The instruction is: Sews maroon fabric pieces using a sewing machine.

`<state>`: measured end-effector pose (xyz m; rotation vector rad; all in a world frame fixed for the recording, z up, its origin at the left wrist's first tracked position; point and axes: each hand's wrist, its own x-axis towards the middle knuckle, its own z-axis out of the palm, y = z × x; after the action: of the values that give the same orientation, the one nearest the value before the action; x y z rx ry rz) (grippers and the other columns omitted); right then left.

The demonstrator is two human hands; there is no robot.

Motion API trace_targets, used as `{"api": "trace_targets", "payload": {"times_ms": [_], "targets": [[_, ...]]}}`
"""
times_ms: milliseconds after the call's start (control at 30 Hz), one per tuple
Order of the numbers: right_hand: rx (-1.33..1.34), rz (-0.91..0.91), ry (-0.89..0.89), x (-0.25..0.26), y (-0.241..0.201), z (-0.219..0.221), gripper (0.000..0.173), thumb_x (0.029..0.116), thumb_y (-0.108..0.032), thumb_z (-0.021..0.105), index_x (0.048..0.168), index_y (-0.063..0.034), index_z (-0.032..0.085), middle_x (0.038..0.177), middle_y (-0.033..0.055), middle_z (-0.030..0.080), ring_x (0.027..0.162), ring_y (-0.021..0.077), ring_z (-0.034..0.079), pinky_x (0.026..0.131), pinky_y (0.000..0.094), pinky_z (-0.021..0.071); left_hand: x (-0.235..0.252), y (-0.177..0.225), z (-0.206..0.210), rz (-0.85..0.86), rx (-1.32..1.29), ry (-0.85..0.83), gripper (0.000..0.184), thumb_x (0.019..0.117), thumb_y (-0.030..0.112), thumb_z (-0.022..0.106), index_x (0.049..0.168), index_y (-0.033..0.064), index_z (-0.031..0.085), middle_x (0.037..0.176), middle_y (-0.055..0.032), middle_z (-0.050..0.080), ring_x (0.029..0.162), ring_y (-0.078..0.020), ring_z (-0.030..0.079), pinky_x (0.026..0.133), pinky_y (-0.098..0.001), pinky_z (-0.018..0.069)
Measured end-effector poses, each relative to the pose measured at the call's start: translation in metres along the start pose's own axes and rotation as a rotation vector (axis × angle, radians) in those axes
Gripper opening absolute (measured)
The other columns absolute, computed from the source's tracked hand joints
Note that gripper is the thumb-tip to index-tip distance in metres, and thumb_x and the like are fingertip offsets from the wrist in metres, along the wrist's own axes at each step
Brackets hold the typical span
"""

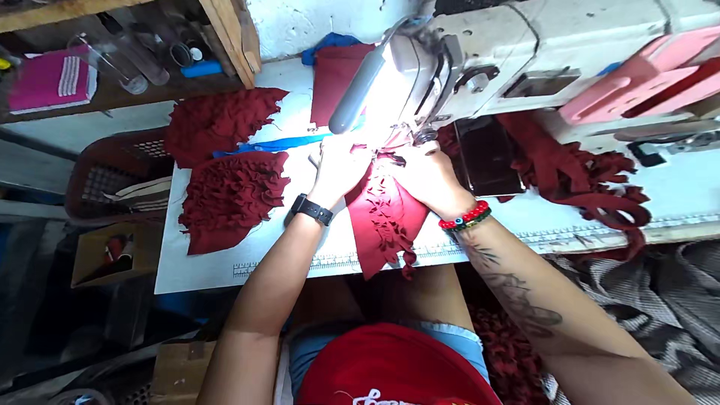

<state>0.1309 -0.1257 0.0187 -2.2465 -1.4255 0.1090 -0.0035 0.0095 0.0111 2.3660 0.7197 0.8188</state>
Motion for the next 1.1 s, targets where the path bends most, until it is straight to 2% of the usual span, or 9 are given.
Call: {"api": "trace_targets", "payload": {"times_ms": [133,300,433,500,667,767,867,967,1100], "targets": [[0.058,0.014,0.033,-0.002,0.004,0.005,0.030,0.0983,-0.035,0.067,0.112,-0.0101,0.075,0.110,0.0197,0.072,0.103,0.0405,0.069,0.083,0.0653,0.0525,0.001,0.001,0.001,-0.062,0.061,-0.078,0.026,0.0986,0.029,0.059,0.113,0.0141,0.074,0.116,-0.0082,0.070,0.121,-0.0267,0.060,0.104,-0.0575,0.0403],[-0.004,-0.037,0.143,-0.012,0.009,-0.002,0.040,0.0987,-0.038,0.066,0.111,-0.0001,0.071,0.110,0.0255,0.068,0.100,0.0442,0.068,0.081,0.0633,0.0540,-0.005,-0.002,-0.002,-0.033,0.134,-0.181,0.037,0.0942,0.043,0.063,0.121,0.0182,0.071,0.123,-0.0062,0.067,0.126,-0.0297,0.054,0.106,-0.0618,0.0347],[-0.014,-0.274,0.094,-0.023,0.006,-0.004,0.024,0.0981,-0.025,0.065,0.115,-0.0120,0.075,0.108,0.0152,0.072,0.096,0.0357,0.070,0.075,0.0589,0.0552,-0.007,-0.004,-0.002,0.035,0.136,-0.184,0.042,0.0923,0.045,0.065,0.124,0.0177,0.071,0.129,-0.0064,0.067,0.128,-0.0292,0.055,0.108,-0.0597,0.0367],[-0.025,-0.325,0.041,-0.024,0.008,-0.002,0.021,0.0972,-0.017,0.064,0.115,-0.0121,0.075,0.117,0.0156,0.069,0.102,0.0363,0.069,0.079,0.0593,0.0556,-0.006,-0.004,-0.004,0.060,0.137,-0.194,0.043,0.0917,0.044,0.067,0.124,0.0152,0.071,0.129,-0.0088,0.067,0.128,-0.0300,0.056,0.107,-0.0581,0.0375],[-0.037,-0.355,0.023,-0.034,0.010,-0.003,0.019,0.0952,-0.015,0.065,0.110,-0.0116,0.077,0.120,0.0132,0.068,0.097,0.0339,0.069,0.075,0.0563,0.0559,-0.018,0.008,-0.008,-0.003,0.243,-0.261,0.051,0.0941,0.052,0.062,0.132,0.0175,0.067,0.140,-0.0077,0.062,0.136,-0.0275,0.052,0.116,-0.0595,0.0315],[0.000,-0.401,0.030,-0.049,0.007,-0.008,0.022,0.0899,-0.014,0.067,0.108,-0.0096,0.078,0.114,0.0135,0.068,0.093,0.0331,0.069,0.071,0.0536,0.0560,-0.048,0.024,-0.015,0.025,0.265,-0.271,0.054,0.1000,0.049,0.055,0.139,0.0126,0.061,0.148,-0.0136,0.055,0.141,-0.0333,0.047,0.117,-0.0619,0.0303],[0.003,-0.417,0.019,-0.068,0.006,-0.009,0.020,0.0917,-0.020,0.065,0.103,-0.0123,0.079,0.109,0.0121,0.069,0.091,0.0317,0.069,0.068,0.0512,0.0560,-0.073,0.034,-0.023,0.066,0.285,-0.281,0.052,0.0989,0.044,0.059,0.137,0.0088,0.062,0.141,-0.0183,0.058,0.134,-0.0384,0.052,0.110,-0.0683,0.0339],[-0.006,-0.413,-0.008,-0.074,0.003,-0.010,0.020,0.0918,-0.021,0.066,0.106,-0.0131,0.079,0.109,0.0125,0.069,0.090,0.0321,0.069,0.067,0.0514,0.0557,-0.078,0.031,-0.027,0.060,0.235,-0.265,0.050,0.0985,0.050,0.058,0.130,0.0128,0.068,0.135,-0.0110,0.063,0.129,-0.0326,0.056,0.108,-0.0739,0.0299],[-0.003,-0.418,-0.019,-0.070,0.004,-0.012,0.022,0.0950,-0.026,0.064,0.107,-0.0155,0.079,0.108,0.0111,0.068,0.090,0.0303,0.068,0.067,0.0497,0.0547,-0.067,0.019,-0.025,0.049,0.182,-0.163,0.034,0.1040,0.040,0.053,0.119,0.0157,0.073,0.121,-0.0047,0.070,0.121,-0.0243,0.061,0.109,-0.0644,0.0340]]}}
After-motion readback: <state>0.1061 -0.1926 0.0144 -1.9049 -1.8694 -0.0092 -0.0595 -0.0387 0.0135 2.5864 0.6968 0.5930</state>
